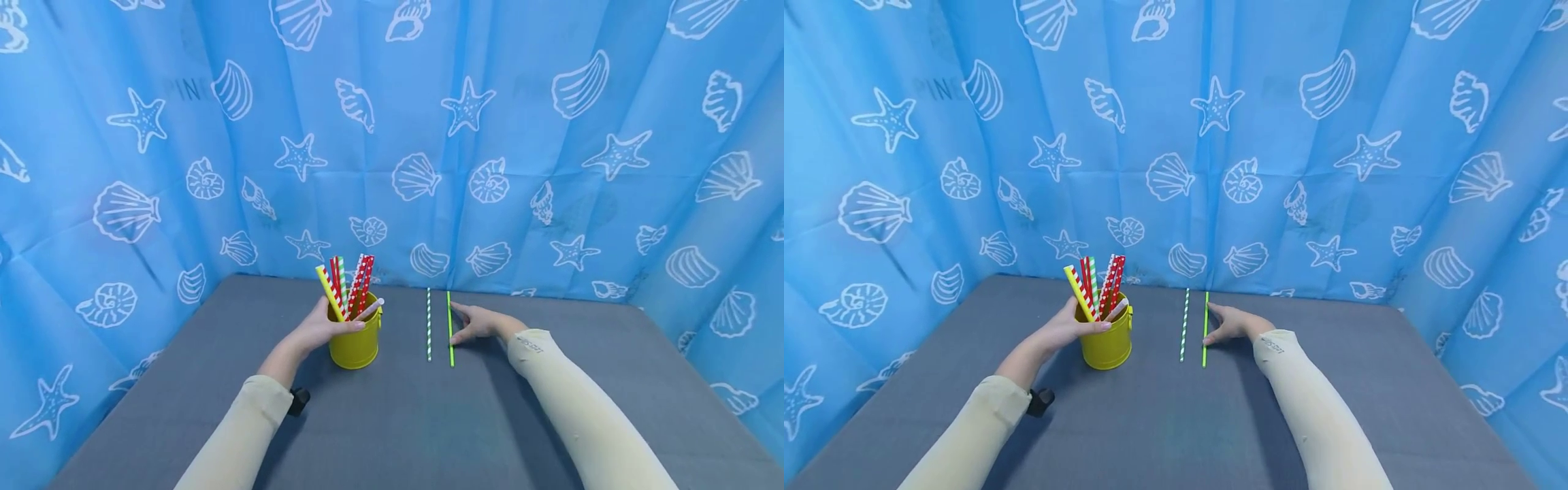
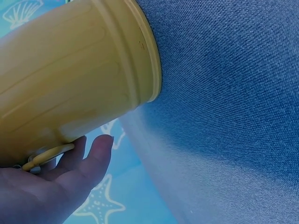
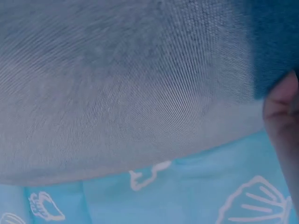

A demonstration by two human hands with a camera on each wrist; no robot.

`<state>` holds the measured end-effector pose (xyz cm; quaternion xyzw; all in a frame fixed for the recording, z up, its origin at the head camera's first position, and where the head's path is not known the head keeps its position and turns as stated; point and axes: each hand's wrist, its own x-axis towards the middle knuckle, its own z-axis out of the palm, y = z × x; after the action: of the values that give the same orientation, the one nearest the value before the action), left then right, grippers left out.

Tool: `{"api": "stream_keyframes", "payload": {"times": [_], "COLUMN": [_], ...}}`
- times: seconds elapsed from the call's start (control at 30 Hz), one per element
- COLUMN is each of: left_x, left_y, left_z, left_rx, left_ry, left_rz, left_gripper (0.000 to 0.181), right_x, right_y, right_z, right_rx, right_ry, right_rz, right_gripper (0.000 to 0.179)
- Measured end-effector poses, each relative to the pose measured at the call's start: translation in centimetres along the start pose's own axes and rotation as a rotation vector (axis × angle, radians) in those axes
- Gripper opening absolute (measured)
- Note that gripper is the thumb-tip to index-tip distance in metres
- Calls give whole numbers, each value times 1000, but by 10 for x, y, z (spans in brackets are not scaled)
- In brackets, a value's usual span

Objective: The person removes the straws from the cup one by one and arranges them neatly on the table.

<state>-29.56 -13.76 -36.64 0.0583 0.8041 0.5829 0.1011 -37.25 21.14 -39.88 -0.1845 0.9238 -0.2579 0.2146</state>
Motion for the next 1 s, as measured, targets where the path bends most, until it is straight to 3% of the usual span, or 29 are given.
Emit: {"api": "stream_keyframes", "payload": {"times": [0.17,0.6,1.0], "left_x": [-1,1,-1], "left_y": [2,0,0], "left_z": [1,-4,0], "left_rx": [-17,-23,-6], "left_ry": [-7,-29,-8], "left_rz": [10,-27,5], "left_gripper": [93,93,90], "right_x": [-11,2,-2], "right_y": [-4,-7,-4], "right_z": [7,10,10], "right_rx": [-5,-31,-10], "right_ry": [-21,2,13], "right_rz": [23,147,121], "right_gripper": [96,94,97]}}
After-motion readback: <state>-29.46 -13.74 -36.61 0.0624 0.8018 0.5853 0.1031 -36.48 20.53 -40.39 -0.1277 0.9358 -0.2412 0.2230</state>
